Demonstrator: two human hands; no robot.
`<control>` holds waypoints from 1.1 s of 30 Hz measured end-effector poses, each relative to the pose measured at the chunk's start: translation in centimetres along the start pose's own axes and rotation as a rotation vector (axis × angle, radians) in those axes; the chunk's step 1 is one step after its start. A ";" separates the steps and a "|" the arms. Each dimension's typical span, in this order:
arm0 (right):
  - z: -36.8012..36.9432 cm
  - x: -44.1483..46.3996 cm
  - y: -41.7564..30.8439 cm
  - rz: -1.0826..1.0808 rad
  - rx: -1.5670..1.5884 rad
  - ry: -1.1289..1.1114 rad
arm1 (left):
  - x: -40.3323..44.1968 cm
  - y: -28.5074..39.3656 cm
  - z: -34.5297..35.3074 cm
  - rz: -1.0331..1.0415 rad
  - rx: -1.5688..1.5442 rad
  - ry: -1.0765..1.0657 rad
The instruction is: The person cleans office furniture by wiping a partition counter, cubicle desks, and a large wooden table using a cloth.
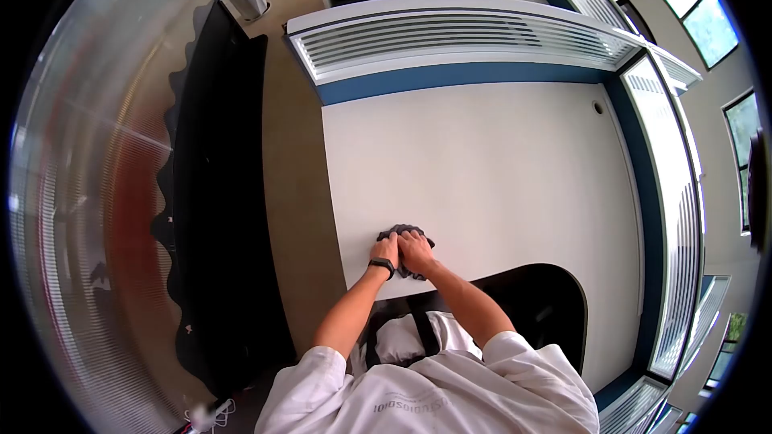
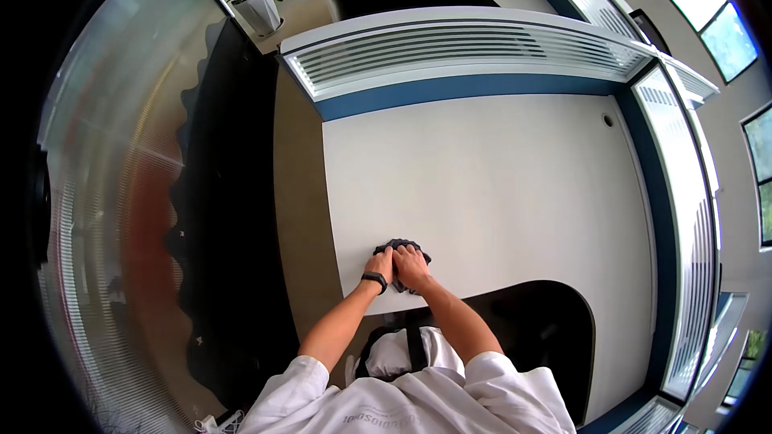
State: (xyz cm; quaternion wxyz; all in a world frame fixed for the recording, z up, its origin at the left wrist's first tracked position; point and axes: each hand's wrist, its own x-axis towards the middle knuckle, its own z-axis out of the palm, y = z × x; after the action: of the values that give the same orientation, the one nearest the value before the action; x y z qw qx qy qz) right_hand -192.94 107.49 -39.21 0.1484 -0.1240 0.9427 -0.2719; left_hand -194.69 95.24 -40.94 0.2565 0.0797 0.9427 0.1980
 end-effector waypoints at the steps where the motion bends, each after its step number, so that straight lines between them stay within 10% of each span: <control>1: -0.7 1.2 0.3 -0.001 0.002 -0.017 | 1.0 0.0 -0.6 0.005 0.021 0.003; 24: -9.7 35.1 7.4 -0.133 0.019 0.214 | 31.2 -2.8 -16.9 -0.019 -0.015 0.298; 33: -10.3 34.5 7.2 -0.092 0.042 0.209 | 31.0 -2.6 -16.9 -0.066 0.083 0.230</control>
State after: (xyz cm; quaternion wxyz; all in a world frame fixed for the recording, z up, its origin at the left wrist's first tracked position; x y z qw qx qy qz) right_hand -229.51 107.42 -42.20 0.0390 -0.1351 0.9404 -0.3098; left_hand -230.02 95.03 -42.71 0.1498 0.0358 0.9753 0.1583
